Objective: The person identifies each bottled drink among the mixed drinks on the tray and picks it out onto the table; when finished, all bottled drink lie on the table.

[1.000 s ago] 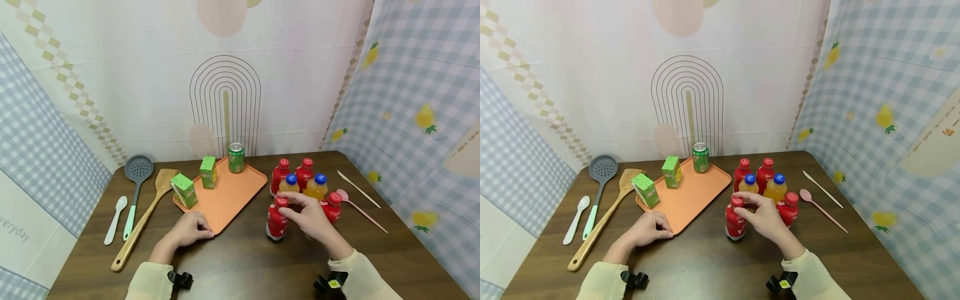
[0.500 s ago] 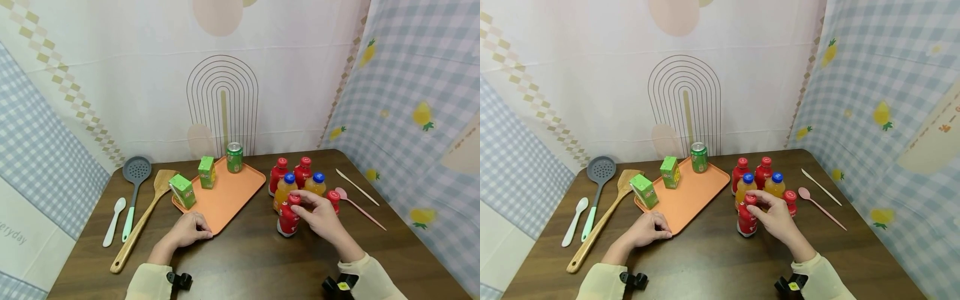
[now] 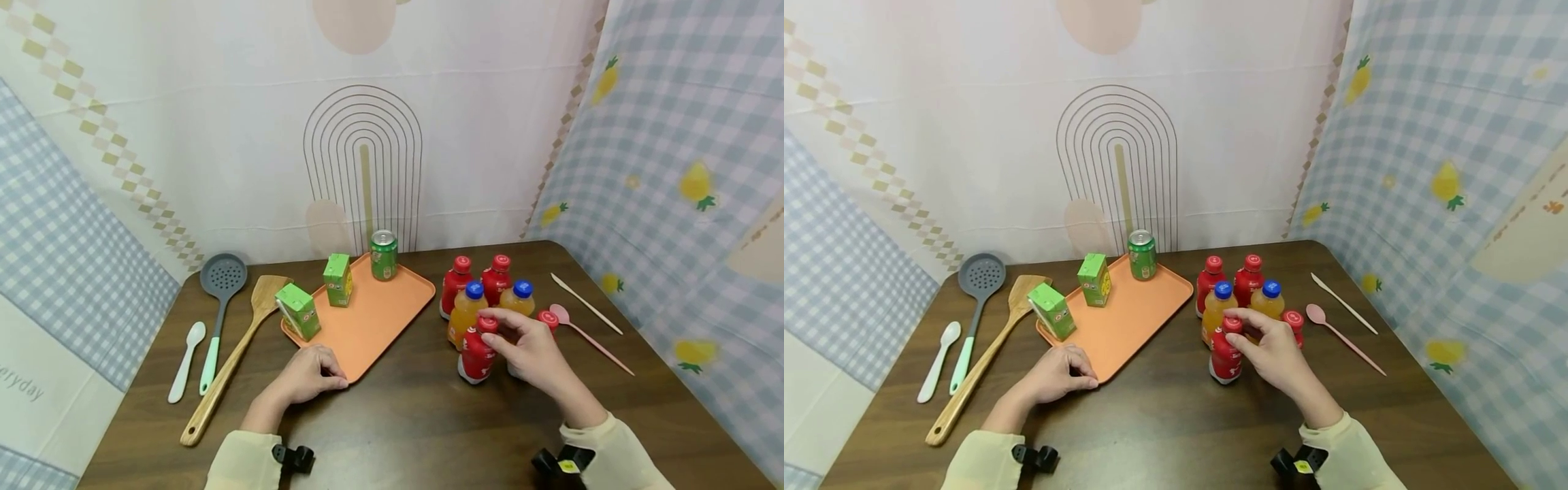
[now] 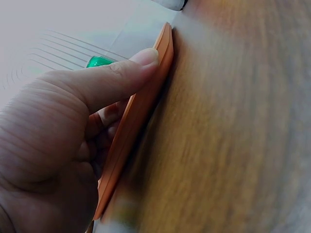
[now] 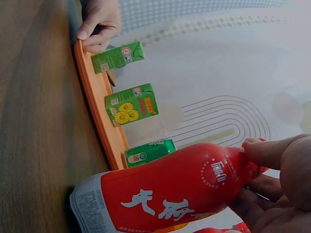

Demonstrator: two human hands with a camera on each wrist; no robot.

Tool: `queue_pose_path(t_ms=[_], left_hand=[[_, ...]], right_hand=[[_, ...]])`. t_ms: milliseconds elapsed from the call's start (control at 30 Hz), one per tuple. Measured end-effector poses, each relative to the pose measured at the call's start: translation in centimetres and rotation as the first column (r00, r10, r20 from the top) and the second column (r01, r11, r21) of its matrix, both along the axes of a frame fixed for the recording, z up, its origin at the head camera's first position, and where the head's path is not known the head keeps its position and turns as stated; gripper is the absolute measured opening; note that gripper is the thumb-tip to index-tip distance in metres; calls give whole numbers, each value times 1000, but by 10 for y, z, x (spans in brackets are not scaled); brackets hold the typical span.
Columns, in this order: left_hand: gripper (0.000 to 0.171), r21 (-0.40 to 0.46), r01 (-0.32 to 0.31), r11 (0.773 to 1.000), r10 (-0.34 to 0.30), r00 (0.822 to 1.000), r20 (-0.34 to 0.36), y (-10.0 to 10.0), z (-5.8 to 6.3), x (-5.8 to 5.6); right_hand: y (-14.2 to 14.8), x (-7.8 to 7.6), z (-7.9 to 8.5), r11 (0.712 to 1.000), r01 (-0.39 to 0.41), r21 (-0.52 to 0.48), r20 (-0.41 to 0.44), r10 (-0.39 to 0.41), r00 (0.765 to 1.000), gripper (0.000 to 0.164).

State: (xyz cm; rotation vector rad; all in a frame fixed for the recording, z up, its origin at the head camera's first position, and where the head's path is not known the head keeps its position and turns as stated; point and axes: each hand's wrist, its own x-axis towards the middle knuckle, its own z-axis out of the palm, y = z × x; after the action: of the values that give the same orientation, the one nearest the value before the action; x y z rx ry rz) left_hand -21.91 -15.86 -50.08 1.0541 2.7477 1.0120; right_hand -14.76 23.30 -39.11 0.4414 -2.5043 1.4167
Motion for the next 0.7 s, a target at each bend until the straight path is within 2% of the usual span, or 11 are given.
queue_pose_path(t_ms=[267, 533, 633, 700], left_hand=[[7, -11, -13, 1000, 13, 1000, 17, 2, 0, 4], [8, -4, -20, 1000, 20, 999, 29, 3, -3, 8], [9, -4, -18, 1000, 18, 1000, 21, 3, -3, 9], [8, -12, -16, 1000, 16, 1000, 17, 3, -2, 9]], right_hand=[[3, 2, 0, 999, 28, 36, -26, -27, 999, 34], [18, -8, -20, 1000, 8, 16, 17, -9, 1000, 41], [19, -9, -18, 1000, -12, -8, -1, 12, 1000, 42], [17, -8, -12, 1000, -24, -20, -47, 23, 999, 42]])
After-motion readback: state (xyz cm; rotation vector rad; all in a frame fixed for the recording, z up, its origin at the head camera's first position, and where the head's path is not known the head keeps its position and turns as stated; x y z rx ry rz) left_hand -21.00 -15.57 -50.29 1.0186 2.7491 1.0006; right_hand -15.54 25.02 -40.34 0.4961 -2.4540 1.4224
